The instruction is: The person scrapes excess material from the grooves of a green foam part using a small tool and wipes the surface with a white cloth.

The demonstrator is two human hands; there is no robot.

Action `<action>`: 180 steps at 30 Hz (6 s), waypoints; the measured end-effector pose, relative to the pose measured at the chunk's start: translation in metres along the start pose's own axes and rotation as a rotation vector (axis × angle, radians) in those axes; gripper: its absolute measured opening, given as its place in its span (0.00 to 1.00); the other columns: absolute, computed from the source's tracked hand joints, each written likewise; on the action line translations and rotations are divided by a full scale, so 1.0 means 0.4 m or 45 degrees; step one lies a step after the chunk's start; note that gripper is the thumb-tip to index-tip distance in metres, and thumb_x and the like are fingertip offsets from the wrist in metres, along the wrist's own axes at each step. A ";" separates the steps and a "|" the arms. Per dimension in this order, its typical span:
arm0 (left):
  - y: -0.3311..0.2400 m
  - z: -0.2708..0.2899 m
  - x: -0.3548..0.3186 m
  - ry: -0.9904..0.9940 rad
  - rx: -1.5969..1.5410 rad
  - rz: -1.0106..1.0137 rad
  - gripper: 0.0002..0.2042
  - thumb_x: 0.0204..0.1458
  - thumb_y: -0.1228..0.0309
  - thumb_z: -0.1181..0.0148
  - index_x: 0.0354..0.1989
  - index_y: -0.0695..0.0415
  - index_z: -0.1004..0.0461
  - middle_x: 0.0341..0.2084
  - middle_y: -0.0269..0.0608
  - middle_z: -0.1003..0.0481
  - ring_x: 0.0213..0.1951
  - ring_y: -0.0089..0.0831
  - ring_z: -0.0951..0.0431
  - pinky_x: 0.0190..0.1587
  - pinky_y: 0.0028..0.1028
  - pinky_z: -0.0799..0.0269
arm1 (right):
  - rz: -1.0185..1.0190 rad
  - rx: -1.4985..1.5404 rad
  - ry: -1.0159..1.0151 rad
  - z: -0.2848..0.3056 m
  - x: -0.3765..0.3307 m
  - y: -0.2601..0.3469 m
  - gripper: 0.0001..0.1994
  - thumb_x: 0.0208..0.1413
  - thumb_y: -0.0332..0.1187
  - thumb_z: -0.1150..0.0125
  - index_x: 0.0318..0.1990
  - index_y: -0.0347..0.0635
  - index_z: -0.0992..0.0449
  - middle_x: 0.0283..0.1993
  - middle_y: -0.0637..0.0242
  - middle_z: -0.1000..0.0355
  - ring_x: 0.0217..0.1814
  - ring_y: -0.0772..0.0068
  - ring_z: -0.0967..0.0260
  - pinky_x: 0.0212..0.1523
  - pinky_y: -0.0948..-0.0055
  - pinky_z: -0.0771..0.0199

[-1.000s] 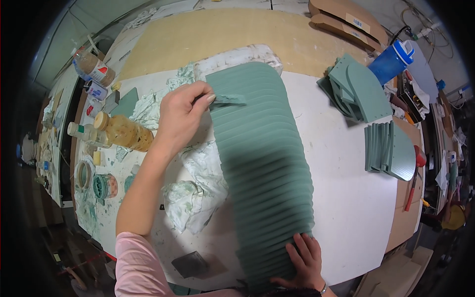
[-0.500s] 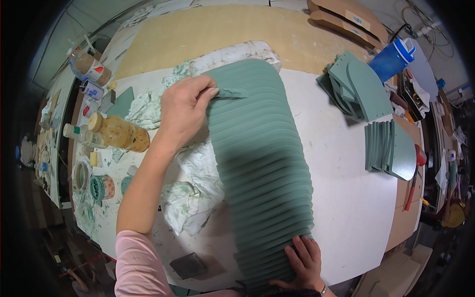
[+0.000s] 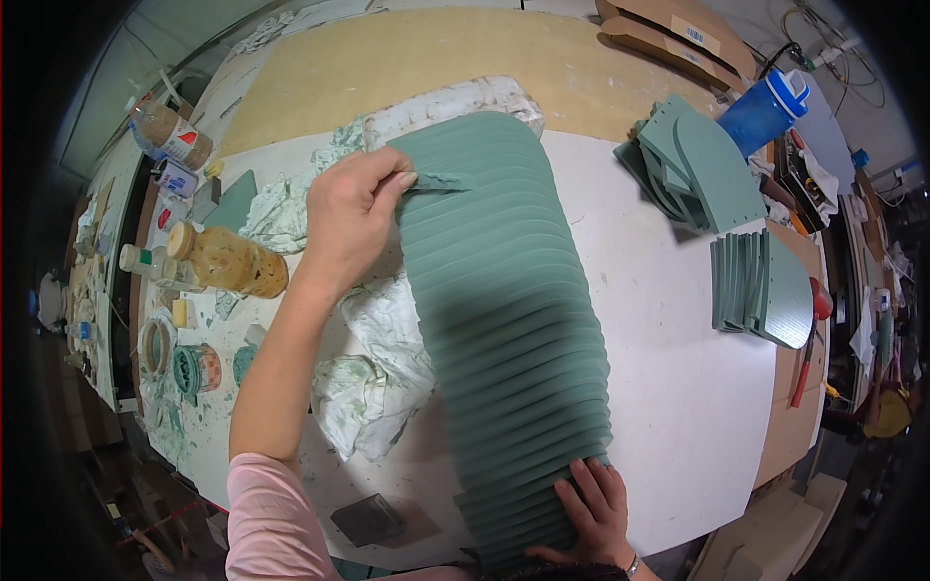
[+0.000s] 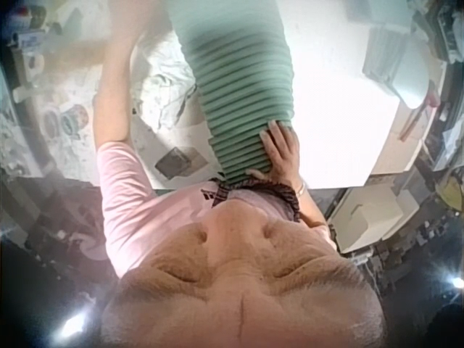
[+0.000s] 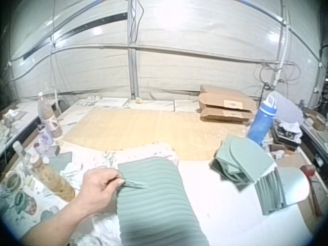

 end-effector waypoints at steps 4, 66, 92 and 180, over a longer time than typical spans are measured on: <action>0.004 -0.007 -0.001 0.022 0.010 -0.014 0.02 0.55 0.79 0.40 0.32 0.65 0.26 0.22 0.38 0.29 0.24 0.24 0.29 0.30 0.24 0.33 | 0.008 0.002 -0.015 -0.001 -0.002 0.000 0.49 0.35 0.66 0.26 0.62 0.42 0.29 0.70 0.49 0.37 0.71 0.39 0.42 0.68 0.40 0.44; -0.024 -0.078 0.077 -0.068 0.043 -0.101 0.03 0.54 0.76 0.38 0.32 0.61 0.25 0.19 0.40 0.30 0.23 0.30 0.30 0.29 0.30 0.34 | -0.006 -0.003 0.001 -0.002 0.000 -0.003 0.48 0.37 0.68 0.28 0.62 0.43 0.28 0.70 0.50 0.37 0.72 0.43 0.42 0.70 0.41 0.46; 0.044 -0.066 0.046 0.013 -0.172 0.215 0.05 0.56 0.73 0.40 0.31 0.60 0.24 0.16 0.35 0.30 0.21 0.24 0.32 0.28 0.26 0.35 | -0.044 0.024 0.025 -0.005 -0.001 -0.005 0.49 0.36 0.68 0.27 0.64 0.45 0.30 0.71 0.51 0.38 0.73 0.43 0.44 0.70 0.40 0.47; 0.073 0.000 0.019 -0.048 -0.327 0.106 0.04 0.57 0.76 0.39 0.32 0.64 0.23 0.20 0.31 0.28 0.25 0.19 0.31 0.29 0.22 0.37 | 0.050 0.008 -0.035 -0.003 0.004 0.003 0.49 0.32 0.64 0.23 0.60 0.38 0.27 0.68 0.45 0.36 0.70 0.38 0.42 0.67 0.39 0.42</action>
Point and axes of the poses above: each hand's wrist, its own x-axis towards the middle knuckle, its own z-axis out of the back of the hand, y = z × x, the point moved 8 cm from there along x, towards the middle knuckle
